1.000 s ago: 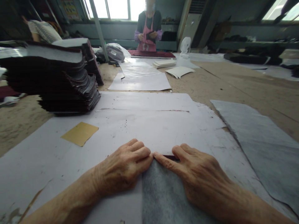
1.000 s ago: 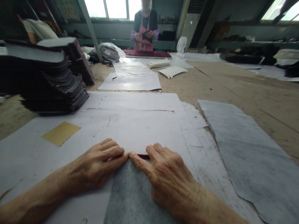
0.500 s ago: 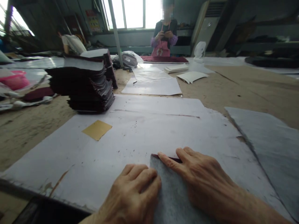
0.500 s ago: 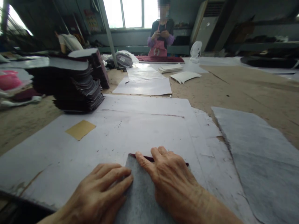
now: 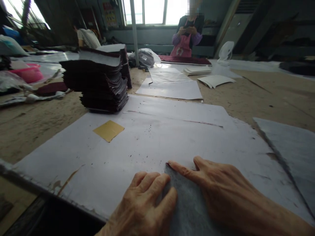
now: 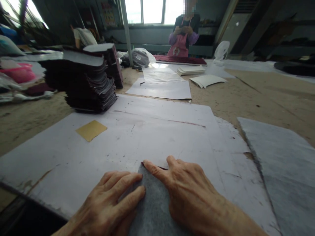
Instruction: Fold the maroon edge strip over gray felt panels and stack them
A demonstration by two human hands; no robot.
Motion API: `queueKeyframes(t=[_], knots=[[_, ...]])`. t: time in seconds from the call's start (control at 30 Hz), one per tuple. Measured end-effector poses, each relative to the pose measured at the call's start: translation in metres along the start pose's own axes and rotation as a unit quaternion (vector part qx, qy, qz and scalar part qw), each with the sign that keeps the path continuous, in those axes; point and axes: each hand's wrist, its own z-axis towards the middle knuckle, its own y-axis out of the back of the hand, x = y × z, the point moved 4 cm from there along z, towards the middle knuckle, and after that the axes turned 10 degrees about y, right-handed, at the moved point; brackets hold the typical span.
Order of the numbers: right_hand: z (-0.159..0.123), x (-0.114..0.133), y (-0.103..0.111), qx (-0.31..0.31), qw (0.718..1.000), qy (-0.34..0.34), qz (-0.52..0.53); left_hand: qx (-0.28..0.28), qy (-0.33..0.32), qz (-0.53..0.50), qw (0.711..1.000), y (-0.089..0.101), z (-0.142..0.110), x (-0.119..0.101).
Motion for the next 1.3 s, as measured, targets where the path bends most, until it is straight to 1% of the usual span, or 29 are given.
queueKeyframes(t=[0.17, 0.3, 0.4, 0.47, 0.57, 0.63, 0.7, 0.83, 0.9, 1.0, 1.07, 1.13, 1.17, 1.23, 1.3], knots=[[-0.001, 0.004, 0.004, -0.05, 0.999, 0.018, -0.004, -0.019, -0.01, 0.007, 1.0, -0.002, -0.002, 0.0], [-0.001, 0.007, 0.005, -0.054, 0.998, 0.017, -0.019, -0.026, -0.004, 0.005, 1.0, -0.002, -0.001, 0.0], [0.0, 0.009, 0.007, -0.062, 0.997, 0.019, -0.039, -0.019, 0.0, 0.005, 1.0, -0.002, 0.0, 0.0], [0.001, 0.01, 0.007, -0.054, 0.997, 0.016, -0.046, -0.014, 0.004, 0.003, 1.0, -0.003, 0.0, 0.0], [0.003, 0.009, 0.003, -0.011, 0.999, 0.01, -0.038, -0.031, 0.012, -0.01, 0.999, -0.006, -0.002, 0.001], [0.002, 0.008, 0.001, 0.005, 1.0, 0.007, -0.03, -0.035, 0.022, -0.021, 0.999, -0.007, -0.004, 0.002], [-0.002, 0.004, 0.001, -0.006, 1.0, -0.005, -0.014, -0.015, 0.035, -0.029, 0.999, -0.008, -0.004, 0.002], [-0.015, -0.004, 0.006, -0.098, 0.993, -0.054, 0.037, 0.035, 0.045, -0.045, 0.997, -0.003, -0.001, -0.001], [-0.017, -0.003, 0.005, -0.13, 0.988, -0.06, 0.049, 0.059, 0.058, -0.05, 0.995, 0.001, 0.001, -0.003], [-0.012, 0.008, 0.0, -0.134, 0.99, -0.024, 0.047, 0.088, 0.082, -0.052, 0.991, 0.005, 0.003, -0.004], [-0.006, 0.017, -0.004, -0.131, 0.991, 0.009, 0.021, 0.087, 0.078, -0.063, 0.991, 0.007, 0.004, -0.006], [-0.002, 0.022, -0.007, -0.121, 0.992, 0.022, 0.001, 0.091, 0.076, -0.072, 0.99, 0.009, 0.004, -0.007], [-0.001, 0.022, -0.008, -0.113, 0.993, 0.02, 0.004, 0.095, 0.077, -0.075, 0.99, 0.009, 0.004, -0.008], [-0.002, 0.017, -0.007, -0.105, 0.993, 0.006, 0.055, 0.101, 0.084, -0.079, 0.988, 0.01, 0.004, -0.008], [-0.008, 0.006, -0.002, -0.143, 0.981, -0.04, 0.128, 0.099, 0.087, -0.083, 0.988, 0.011, 0.004, -0.008]])
